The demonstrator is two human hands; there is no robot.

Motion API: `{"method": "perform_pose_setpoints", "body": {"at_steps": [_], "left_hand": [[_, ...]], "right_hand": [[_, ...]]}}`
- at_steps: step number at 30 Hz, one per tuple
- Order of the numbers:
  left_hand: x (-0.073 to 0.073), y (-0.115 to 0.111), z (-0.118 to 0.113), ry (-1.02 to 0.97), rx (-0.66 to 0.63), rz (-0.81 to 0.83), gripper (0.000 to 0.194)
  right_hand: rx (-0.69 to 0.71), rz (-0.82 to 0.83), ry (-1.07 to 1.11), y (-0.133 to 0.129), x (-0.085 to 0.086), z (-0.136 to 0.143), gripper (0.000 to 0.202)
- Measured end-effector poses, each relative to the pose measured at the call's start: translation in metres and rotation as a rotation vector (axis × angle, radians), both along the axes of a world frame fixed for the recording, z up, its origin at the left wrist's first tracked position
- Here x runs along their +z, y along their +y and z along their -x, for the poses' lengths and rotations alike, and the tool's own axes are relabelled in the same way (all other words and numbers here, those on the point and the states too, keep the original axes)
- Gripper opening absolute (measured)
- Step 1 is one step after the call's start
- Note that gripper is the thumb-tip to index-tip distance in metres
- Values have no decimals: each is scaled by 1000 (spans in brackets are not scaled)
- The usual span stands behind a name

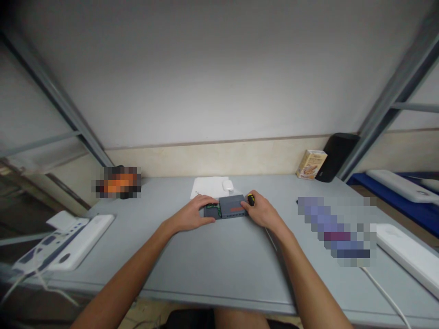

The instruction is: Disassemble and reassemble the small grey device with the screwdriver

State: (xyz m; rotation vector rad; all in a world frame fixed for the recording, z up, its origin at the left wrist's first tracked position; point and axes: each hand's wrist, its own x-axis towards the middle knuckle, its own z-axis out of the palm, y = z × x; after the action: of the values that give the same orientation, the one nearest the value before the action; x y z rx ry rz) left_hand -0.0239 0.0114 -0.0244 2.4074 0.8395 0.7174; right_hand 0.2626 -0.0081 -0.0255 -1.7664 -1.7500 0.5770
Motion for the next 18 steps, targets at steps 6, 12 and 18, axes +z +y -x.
{"method": "perform_pose_setpoints", "body": {"at_steps": [6,12,18], "left_hand": [[6,-1,8,62,-25,-24,50],[13,-6,7,57,-35,-42,43],[8,-7,0,71,-24,-145,37]], "right_hand": [[-43,43,52,2,4,-30,20],[-92,31,102,-3,10,-40,25],[-345,-149,628,-2,23,-36,40]]}}
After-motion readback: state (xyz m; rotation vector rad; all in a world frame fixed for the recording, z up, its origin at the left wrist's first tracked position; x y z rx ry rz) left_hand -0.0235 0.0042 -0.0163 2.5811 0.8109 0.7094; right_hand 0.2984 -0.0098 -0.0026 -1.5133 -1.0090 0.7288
